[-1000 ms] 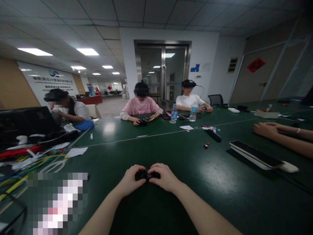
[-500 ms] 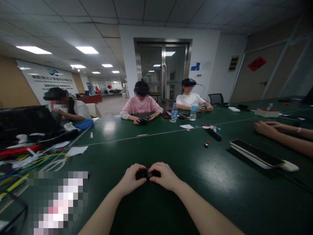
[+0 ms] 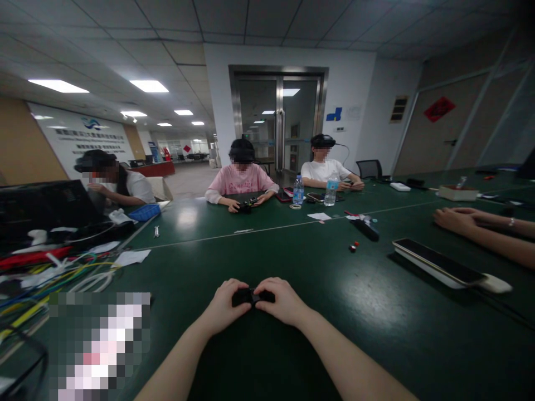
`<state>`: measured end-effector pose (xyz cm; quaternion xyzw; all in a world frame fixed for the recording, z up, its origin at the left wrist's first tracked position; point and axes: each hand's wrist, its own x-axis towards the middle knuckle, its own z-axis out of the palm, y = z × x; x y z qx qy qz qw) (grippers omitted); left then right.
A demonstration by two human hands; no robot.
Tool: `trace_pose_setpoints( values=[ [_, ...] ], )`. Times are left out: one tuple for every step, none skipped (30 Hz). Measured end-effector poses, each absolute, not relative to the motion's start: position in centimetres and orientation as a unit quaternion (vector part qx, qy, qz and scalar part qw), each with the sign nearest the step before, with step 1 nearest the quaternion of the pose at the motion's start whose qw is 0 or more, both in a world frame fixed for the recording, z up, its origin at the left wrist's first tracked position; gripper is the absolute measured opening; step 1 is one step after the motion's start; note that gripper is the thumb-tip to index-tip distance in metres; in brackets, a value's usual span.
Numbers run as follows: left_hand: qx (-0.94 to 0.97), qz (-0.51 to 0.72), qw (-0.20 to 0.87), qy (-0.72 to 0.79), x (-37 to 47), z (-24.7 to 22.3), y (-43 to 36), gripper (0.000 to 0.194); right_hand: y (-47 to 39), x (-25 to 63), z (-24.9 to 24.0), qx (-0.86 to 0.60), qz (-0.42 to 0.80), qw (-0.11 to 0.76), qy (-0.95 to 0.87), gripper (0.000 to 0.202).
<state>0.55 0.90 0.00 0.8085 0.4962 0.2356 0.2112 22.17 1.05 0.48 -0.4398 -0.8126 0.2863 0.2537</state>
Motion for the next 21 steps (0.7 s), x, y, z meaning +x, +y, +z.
trace_pose_setpoints(
  values=[
    [0.807,0.233,0.215,0.497,0.54,0.04,0.91,0.034,1.0,22.16,0.56,-0.442,0.289,0.253,-0.81,0.025],
    [0.806,0.231,0.218,0.5,0.53,0.09,0.92,0.035,0.97,22.15,0.63,-0.445,0.292,0.25,-0.808,0.025],
    [0.804,0.226,0.222,0.503,0.53,0.14,0.93,0.035,0.94,22.14,0.68,-0.448,0.295,0.248,-0.807,0.026],
    [0.803,0.222,0.225,0.505,0.53,0.2,0.93,0.036,0.94,22.13,0.71,-0.451,0.297,0.245,-0.805,0.026],
    [0.802,0.218,0.226,0.508,0.54,0.25,0.92,0.037,0.95,22.13,0.71,-0.454,0.298,0.244,-0.804,0.027],
    [0.801,0.215,0.226,0.511,0.56,0.31,0.91,0.037,0.98,22.14,0.68,-0.454,0.299,0.244,-0.803,0.027],
    [0.8,0.213,0.226,0.514,0.59,0.38,0.89,0.038,1.02,22.15,0.61,-0.453,0.299,0.246,-0.803,0.027],
    [0.799,0.211,0.226,0.517,0.63,0.45,0.88,0.038,1.08,22.17,0.53,-0.451,0.297,0.249,-0.804,0.027],
    [0.798,0.21,0.225,0.519,0.67,0.53,0.87,0.037,1.14,22.19,0.43,-0.449,0.295,0.254,-0.805,0.027],
    [0.797,0.209,0.225,0.52,0.71,0.62,0.86,0.037,1.2,22.2,0.33,-0.446,0.292,0.259,-0.806,0.027],
    [0.797,0.207,0.224,0.521,0.75,0.69,0.85,0.036,1.24,22.21,0.25,-0.443,0.289,0.263,-0.807,0.027],
    [0.797,0.205,0.224,0.522,0.77,0.75,0.86,0.036,1.27,22.21,0.2,-0.44,0.287,0.267,-0.808,0.027],
    [0.797,0.204,0.223,0.524,0.79,0.79,0.87,0.036,1.28,22.2,0.18,-0.439,0.286,0.269,-0.808,0.028],
    [0.796,0.203,0.222,0.525,0.79,0.79,0.89,0.035,1.27,22.18,0.19,-0.439,0.287,0.27,-0.808,0.028],
    [0.795,0.205,0.222,0.526,0.78,0.76,0.92,0.035,1.24,22.16,0.23,-0.44,0.287,0.271,-0.807,0.028],
    [0.795,0.208,0.221,0.526,0.76,0.7,0.95,0.035,1.21,22.13,0.28,-0.442,0.287,0.271,-0.805,0.028],
    [0.795,0.211,0.221,0.524,0.74,0.61,0.98,0.035,1.17,22.12,0.34,-0.445,0.287,0.27,-0.804,0.028],
    [0.795,0.214,0.222,0.523,0.71,0.53,1.0,0.036,1.14,22.11,0.4,-0.447,0.288,0.267,-0.803,0.028],
    [0.794,0.216,0.224,0.522,0.69,0.45,1.01,0.036,1.11,22.11,0.45,-0.449,0.29,0.265,-0.803,0.028],
    [0.794,0.216,0.228,0.521,0.67,0.4,1.01,0.036,1.1,22.12,0.49,-0.451,0.291,0.261,-0.802,0.028],
    [0.792,0.216,0.231,0.522,0.67,0.38,0.99,0.035,1.09,22.14,0.51,-0.453,0.293,0.258,-0.801,0.027]
  ],
)
